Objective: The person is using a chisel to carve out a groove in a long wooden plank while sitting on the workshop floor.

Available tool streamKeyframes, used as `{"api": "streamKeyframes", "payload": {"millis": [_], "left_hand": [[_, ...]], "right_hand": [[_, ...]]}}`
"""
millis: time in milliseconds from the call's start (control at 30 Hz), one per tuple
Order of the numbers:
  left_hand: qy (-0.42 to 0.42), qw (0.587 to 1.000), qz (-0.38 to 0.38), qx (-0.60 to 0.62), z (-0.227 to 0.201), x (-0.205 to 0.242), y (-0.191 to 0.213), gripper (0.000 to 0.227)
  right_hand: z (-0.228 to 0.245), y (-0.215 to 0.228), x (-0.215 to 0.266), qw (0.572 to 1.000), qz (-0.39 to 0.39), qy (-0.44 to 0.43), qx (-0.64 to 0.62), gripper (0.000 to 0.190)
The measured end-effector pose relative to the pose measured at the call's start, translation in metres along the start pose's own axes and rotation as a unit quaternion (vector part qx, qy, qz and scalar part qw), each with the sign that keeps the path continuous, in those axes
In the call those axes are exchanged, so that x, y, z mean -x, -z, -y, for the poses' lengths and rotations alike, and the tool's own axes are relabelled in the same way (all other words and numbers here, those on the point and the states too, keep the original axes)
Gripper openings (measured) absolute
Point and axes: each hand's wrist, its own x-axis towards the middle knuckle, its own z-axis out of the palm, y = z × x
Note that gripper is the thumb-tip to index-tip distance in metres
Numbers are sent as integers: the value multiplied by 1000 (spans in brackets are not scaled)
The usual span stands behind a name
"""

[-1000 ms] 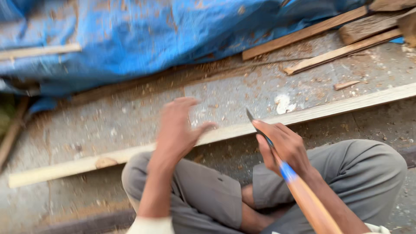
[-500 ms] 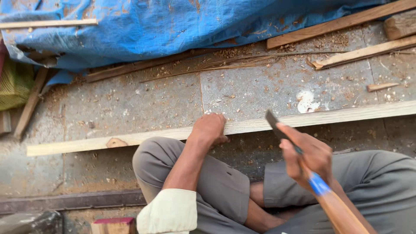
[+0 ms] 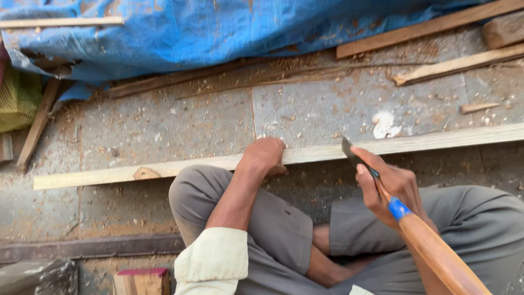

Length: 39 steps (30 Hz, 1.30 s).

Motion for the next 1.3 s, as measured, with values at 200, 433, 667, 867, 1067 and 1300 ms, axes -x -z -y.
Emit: {"api": "streamKeyframes", "payload": {"millis": [200,433,667,867,1067,1300], "left_hand": [[-13,1000,4,8,6,2,-8,49],[7,1000,4,-3,4,-1,-2,54],[15,999,25,-17,4,-7,-4,51],[-7,1000,3,-22,7,-6,-8,54],[-13,1000,-8,-19,6,-2,-7,48],[0,1000,6,-17,5,-3,5,47]], "right_hand": [[9,0,-6,996,-56,-12,-73,30],[3,5,-4,994,-86,9,-61,29],[4,13,-8,1000,-7,12,3,32],[6,9,-2,999,-2,40,-10,31],[6,2,4,991,-86,-10,-106,29],[5,-1,0,997,-8,-7,-74,32]]}}
